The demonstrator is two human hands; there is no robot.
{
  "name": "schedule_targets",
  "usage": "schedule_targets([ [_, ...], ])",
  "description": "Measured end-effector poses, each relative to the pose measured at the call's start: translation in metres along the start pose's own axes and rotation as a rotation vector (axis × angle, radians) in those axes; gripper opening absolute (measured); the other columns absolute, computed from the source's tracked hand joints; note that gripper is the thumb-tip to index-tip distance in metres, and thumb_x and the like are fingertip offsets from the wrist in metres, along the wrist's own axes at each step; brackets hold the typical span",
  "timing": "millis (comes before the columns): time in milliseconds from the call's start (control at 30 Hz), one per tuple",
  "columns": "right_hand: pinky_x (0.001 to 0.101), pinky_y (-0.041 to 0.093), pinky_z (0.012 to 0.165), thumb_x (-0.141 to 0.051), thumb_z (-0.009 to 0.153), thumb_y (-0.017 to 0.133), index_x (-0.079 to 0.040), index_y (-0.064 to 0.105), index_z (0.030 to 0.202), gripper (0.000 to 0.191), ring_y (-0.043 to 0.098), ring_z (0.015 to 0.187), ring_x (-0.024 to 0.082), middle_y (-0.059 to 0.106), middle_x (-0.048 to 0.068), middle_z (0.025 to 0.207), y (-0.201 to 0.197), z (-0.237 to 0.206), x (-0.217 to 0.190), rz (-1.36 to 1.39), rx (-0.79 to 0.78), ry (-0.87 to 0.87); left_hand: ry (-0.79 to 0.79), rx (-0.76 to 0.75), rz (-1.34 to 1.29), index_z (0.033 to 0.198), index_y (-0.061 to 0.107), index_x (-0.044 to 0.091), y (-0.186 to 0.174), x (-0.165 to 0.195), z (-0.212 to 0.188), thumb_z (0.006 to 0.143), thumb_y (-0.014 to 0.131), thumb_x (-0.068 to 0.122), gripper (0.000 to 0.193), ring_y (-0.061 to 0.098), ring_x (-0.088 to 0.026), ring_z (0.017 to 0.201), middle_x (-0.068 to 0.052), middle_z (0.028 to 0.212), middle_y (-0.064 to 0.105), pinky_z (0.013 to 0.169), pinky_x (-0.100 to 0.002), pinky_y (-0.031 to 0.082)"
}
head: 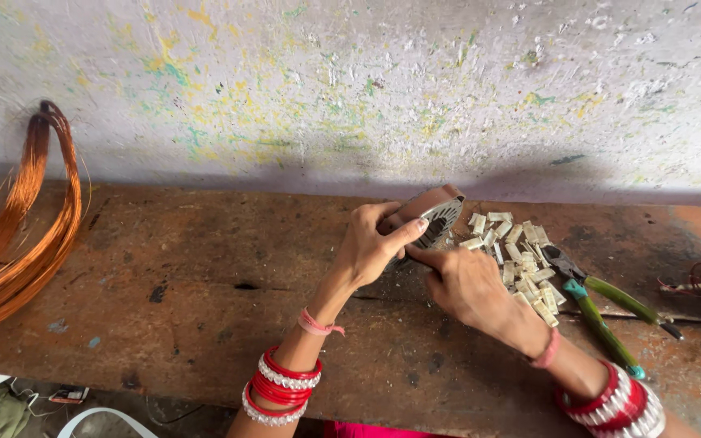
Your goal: The person inserts small white insulator pieces into the slots of a motor stator core using both hands. They rotate the stator to access different slots and continue placing insulators throughout the clip.
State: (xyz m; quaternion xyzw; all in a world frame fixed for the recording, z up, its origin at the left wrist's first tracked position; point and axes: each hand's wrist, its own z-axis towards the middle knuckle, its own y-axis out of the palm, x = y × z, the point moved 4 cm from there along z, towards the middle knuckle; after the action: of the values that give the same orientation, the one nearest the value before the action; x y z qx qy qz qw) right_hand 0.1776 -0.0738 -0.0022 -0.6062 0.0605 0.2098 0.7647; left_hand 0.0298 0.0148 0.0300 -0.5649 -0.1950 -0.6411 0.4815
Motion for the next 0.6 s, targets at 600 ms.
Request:
schedule_targets([
  [600,0.0343,0.045,0.033,0.002,0.08,0.063,-0.013,0.068,0.136,0.058,0.054,0.032,0.016,0.067,0.007,0.051,0.001,-0.012,-0.001,0.047,-0.058,0.079,0.055,-0.016,0.065,0.101,0.077,0.004,0.003,0.003,-0.002,0.085,0.068,0.057,0.056,0.066,-0.011,0.062,-0.001,0.069,0.07,0.055,-0.03,0.051],
])
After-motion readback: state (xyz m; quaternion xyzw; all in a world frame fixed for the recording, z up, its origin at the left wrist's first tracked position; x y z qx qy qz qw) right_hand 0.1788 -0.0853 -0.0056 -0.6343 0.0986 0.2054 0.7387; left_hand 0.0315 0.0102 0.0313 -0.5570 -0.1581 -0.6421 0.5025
